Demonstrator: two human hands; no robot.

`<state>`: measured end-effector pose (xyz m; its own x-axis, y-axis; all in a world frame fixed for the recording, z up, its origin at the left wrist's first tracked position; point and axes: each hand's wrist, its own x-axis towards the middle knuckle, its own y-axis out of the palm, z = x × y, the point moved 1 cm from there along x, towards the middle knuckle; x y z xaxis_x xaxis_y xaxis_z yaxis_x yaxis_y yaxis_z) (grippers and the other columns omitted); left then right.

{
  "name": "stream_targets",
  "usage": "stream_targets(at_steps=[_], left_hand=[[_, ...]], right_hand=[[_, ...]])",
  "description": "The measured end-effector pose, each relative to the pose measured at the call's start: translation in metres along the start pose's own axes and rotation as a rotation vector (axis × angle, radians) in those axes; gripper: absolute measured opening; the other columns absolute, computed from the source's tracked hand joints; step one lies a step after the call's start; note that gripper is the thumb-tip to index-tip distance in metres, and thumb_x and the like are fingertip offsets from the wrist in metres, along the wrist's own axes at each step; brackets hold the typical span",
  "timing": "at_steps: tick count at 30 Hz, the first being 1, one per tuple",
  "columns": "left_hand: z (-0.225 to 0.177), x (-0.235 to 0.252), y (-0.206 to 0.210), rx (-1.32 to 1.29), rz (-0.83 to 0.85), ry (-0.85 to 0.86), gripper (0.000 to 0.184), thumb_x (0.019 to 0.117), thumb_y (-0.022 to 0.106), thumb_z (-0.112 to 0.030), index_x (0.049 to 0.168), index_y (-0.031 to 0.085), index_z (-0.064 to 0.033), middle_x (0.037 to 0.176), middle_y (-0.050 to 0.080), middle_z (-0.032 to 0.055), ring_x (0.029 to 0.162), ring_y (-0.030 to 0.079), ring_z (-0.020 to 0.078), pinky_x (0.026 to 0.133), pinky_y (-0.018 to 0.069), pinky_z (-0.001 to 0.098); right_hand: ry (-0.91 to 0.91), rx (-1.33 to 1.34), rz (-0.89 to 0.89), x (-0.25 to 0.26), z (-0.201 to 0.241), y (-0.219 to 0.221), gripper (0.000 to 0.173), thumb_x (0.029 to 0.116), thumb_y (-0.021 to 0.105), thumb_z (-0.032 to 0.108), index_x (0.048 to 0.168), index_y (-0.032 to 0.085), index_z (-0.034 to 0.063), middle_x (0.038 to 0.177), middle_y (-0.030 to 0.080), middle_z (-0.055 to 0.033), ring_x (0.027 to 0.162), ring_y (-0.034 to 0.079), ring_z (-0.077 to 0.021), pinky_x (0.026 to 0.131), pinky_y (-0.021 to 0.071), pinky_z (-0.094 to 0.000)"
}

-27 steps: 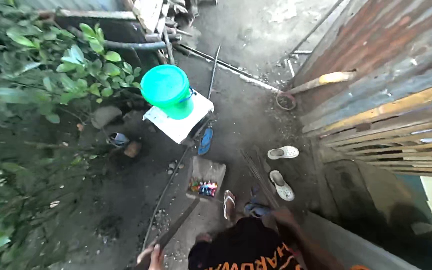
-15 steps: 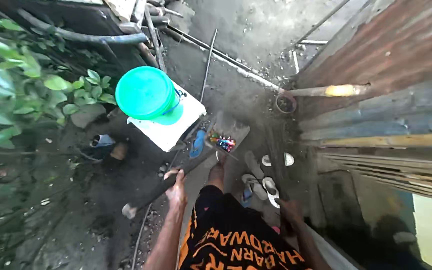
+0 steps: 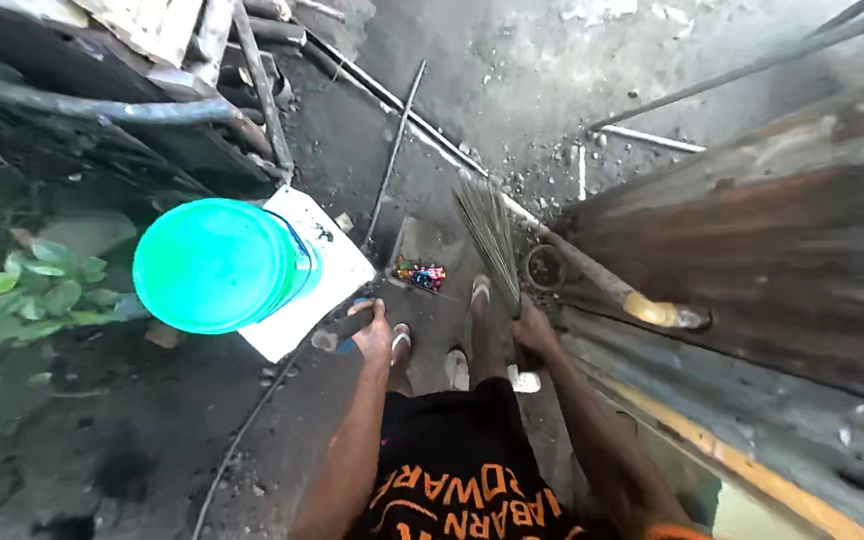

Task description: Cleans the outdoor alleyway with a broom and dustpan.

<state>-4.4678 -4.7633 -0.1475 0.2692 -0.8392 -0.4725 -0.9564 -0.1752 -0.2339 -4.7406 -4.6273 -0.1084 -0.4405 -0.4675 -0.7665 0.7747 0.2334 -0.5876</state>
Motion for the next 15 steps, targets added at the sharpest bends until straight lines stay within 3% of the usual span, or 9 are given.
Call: stream_targets(at_steps=[2, 5, 8, 10, 12, 15], left_hand=[[-0.009, 0.003, 0.025, 0.078, -0.064, -0.083, 0.028, 0.0958, 0.071, -0.007, 0.119, 0.062, 0.0055, 0.113, 0.068, 0.0178, 0.108, 0.065, 0.0212, 0.098, 0.0534, 0.0396], [-0.016, 0.031, 0.077, 0.160, -0.149, -0.041, 0.030, 0.0946, 0.073, -0.010, 0.119, 0.064, 0.0040, 0.112, 0.070, 0.0159, 0.109, 0.067, 0.0196, 0.101, 0.0532, 0.0380], [-0.016, 0.045, 0.120, 0.233, -0.204, 0.005, 0.025, 0.0936, 0.074, -0.011, 0.112, 0.064, 0.0035, 0.102, 0.070, 0.0127, 0.097, 0.067, 0.0155, 0.092, 0.0553, 0.0355], [-0.018, 0.061, 0.150, 0.291, -0.230, 0.034, 0.023, 0.0936, 0.074, -0.013, 0.109, 0.066, 0.0026, 0.098, 0.070, 0.0123, 0.093, 0.068, 0.0165, 0.090, 0.0562, 0.0370], [-0.025, 0.076, 0.178, 0.377, -0.236, -0.018, 0.027, 0.0966, 0.073, -0.021, 0.110, 0.066, 0.0014, 0.099, 0.070, 0.0141, 0.093, 0.069, 0.0209, 0.090, 0.0556, 0.0411], [-0.031, 0.098, 0.212, 0.463, -0.226, -0.129, 0.043, 0.0995, 0.068, -0.038, 0.120, 0.065, -0.0001, 0.109, 0.070, 0.0209, 0.103, 0.069, 0.0339, 0.094, 0.0528, 0.0548]], right_hand=[[-0.011, -0.136, 0.059, 0.056, 0.030, -0.018, 0.075, 0.0940, 0.070, 0.035, 0.157, 0.036, 0.0114, 0.120, 0.069, -0.0253, 0.110, 0.068, -0.0447, 0.093, 0.0529, -0.0662], [-0.024, -0.402, 0.107, 0.162, 0.082, -0.036, 0.083, 0.0938, 0.068, 0.039, 0.162, 0.025, 0.0185, 0.120, 0.070, -0.0225, 0.110, 0.068, -0.0434, 0.090, 0.0539, -0.0646], [-0.084, -0.575, 0.114, 0.253, 0.113, -0.032, 0.094, 0.0884, 0.074, 0.030, 0.164, 0.021, 0.0118, 0.118, 0.069, -0.0271, 0.106, 0.068, -0.0470, 0.083, 0.0552, -0.0653], [-0.131, -0.663, 0.121, 0.303, 0.128, -0.026, 0.094, 0.0886, 0.072, 0.020, 0.165, 0.018, 0.0101, 0.120, 0.067, -0.0292, 0.105, 0.068, -0.0485, 0.079, 0.0559, -0.0649], [-0.148, -0.736, 0.147, 0.338, 0.136, -0.018, 0.080, 0.0975, 0.062, 0.012, 0.165, 0.018, 0.0097, 0.125, 0.064, -0.0305, 0.108, 0.067, -0.0496, 0.080, 0.0555, -0.0649], [-0.199, -0.857, 0.222, 0.349, 0.114, -0.021, 0.058, 0.1039, 0.051, 0.012, 0.159, 0.035, 0.0049, 0.125, 0.064, -0.0309, 0.107, 0.066, -0.0506, 0.079, 0.0539, -0.0652]])
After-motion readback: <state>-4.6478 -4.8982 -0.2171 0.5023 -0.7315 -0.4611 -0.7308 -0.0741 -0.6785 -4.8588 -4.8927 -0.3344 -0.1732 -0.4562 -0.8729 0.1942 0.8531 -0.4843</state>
